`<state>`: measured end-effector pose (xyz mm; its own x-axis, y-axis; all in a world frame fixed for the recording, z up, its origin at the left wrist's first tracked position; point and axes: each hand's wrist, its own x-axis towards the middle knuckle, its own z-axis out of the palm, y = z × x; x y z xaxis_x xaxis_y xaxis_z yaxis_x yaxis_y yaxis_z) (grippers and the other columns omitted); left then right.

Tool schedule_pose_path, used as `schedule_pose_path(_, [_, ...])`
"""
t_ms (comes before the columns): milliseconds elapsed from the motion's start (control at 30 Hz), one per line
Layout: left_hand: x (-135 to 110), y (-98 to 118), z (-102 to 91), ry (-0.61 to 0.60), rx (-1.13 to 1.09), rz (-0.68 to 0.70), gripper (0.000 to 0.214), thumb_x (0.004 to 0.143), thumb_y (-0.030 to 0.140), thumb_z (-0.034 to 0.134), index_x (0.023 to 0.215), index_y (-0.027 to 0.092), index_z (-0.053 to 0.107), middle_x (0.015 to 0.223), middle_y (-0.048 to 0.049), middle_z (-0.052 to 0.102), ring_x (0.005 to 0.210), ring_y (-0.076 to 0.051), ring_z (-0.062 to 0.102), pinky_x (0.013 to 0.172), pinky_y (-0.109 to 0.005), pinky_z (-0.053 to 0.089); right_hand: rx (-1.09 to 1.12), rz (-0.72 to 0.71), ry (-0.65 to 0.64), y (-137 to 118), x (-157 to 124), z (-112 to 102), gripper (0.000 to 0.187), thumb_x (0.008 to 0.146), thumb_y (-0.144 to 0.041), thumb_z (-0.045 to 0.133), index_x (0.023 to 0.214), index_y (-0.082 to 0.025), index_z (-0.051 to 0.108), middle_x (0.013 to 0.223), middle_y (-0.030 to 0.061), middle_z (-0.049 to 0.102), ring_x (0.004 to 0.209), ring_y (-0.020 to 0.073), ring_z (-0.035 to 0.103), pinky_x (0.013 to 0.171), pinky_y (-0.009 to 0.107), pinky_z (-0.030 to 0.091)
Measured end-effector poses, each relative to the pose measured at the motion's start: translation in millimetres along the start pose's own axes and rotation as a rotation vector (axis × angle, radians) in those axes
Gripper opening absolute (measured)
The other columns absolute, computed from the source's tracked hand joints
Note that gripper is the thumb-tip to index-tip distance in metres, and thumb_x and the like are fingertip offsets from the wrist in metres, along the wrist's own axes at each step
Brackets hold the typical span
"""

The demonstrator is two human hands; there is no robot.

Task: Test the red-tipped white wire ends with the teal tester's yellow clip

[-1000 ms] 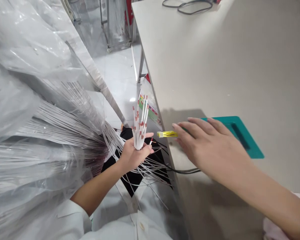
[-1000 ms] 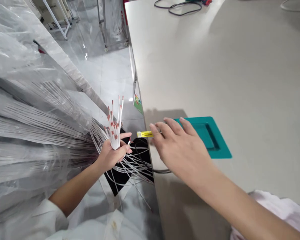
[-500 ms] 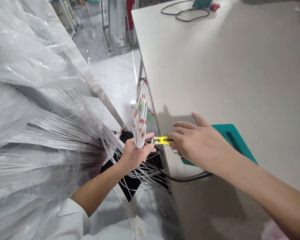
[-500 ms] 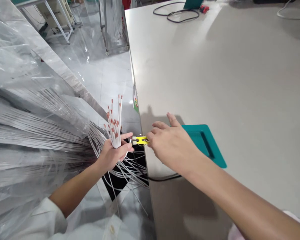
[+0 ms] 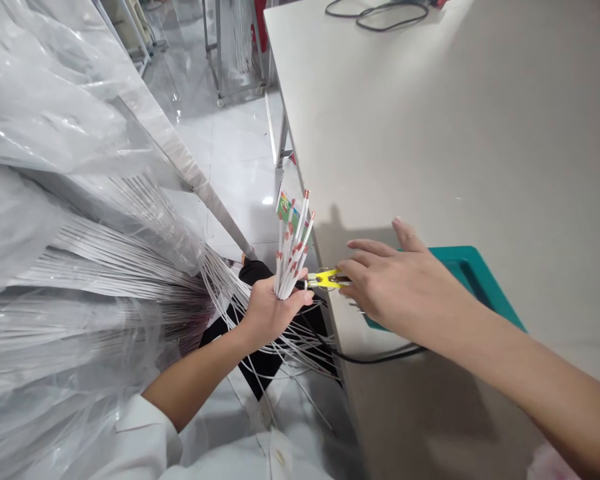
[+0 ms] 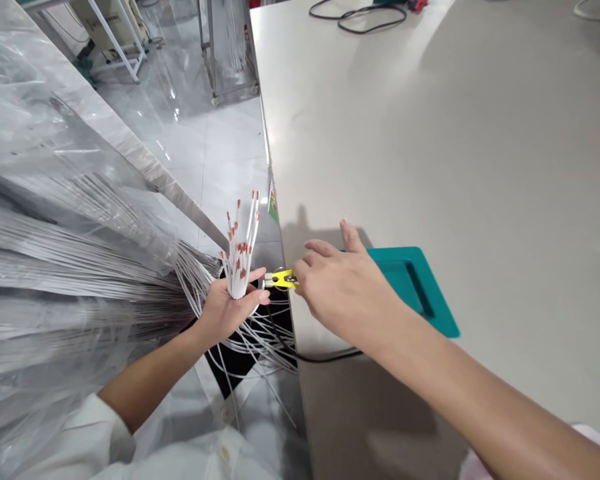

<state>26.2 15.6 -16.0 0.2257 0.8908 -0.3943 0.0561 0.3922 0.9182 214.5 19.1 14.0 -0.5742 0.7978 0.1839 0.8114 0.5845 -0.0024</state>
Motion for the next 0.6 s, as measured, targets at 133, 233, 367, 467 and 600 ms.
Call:
schedule_pose_path(133, [0, 3, 0.9, 0.016, 0.012, 0.006, 0.037, 0.066, 0.016, 0.066, 0.104, 0.013, 0.068, 0.060, 0.0012, 0.065, 0.057, -0.010, 0.055, 0.059, -0.023, 0.047, -0.020, 0.022, 0.017, -2, -3, 5, 0.025, 0.080, -0.032, 0.051, 0.097, -0.016, 0.061, 0.085, 0.0146, 0.067, 0.095, 0.0359, 0.058, 0.090, 0.068, 0.025])
schedule_pose_path(233, [-1, 3, 0.2, 0.033, 0.023, -0.011, 0.037, 0.066, 0.016, 0.067, 0.103, 0.014, 0.068, 0.060, 0.0016, 0.065, 0.055, -0.009, 0.053, 0.057, -0.022, 0.046, -0.049, 0.002, 0.018, -3, -6, 10, 0.036, 0.080, -0.036, 0.053, 0.108, -0.014, 0.058, 0.088, 0.0151, 0.068, 0.095, 0.0346, 0.058, 0.093, 0.067, 0.024])
schedule_pose_path(367, [-3, 1, -4.0, 0.022, 0.033, -0.027, 0.041, 0.068, 0.019, 0.066, 0.109, 0.014, 0.065, 0.063, 0.0006, 0.067, 0.054, -0.009, 0.053, 0.055, -0.021, 0.044, -0.084, 0.013, -0.001, -4, -4, 8, 0.036, 0.081, -0.040, 0.054, 0.108, -0.016, 0.058, 0.084, 0.0120, 0.068, 0.092, 0.0312, 0.060, 0.095, 0.063, 0.024])
schedule_pose_path(467, [-5, -1, -8.8, -0.004, 0.013, -0.033, 0.043, 0.071, 0.021, 0.064, 0.113, 0.015, 0.062, 0.067, -0.0004, 0.068, 0.056, -0.009, 0.055, 0.056, -0.021, 0.045, -0.098, 0.023, -0.032, -5, -3, 2, 0.036, 0.082, -0.040, 0.054, 0.106, -0.014, 0.060, 0.082, 0.0128, 0.068, 0.088, 0.0306, 0.061, 0.094, 0.063, 0.027])
schedule_pose_path(600, [-7, -1, -14.6, 0.033, 0.039, -0.021, 0.043, 0.069, 0.023, 0.066, 0.110, 0.014, 0.061, 0.065, -0.0006, 0.069, 0.060, -0.012, 0.059, 0.061, -0.023, 0.046, -0.057, 0.001, 0.101, -12, -2, -7, 0.040, 0.086, -0.045, 0.046, 0.103, -0.012, 0.061, 0.088, 0.0144, 0.068, 0.089, 0.0304, 0.062, 0.092, 0.058, 0.035])
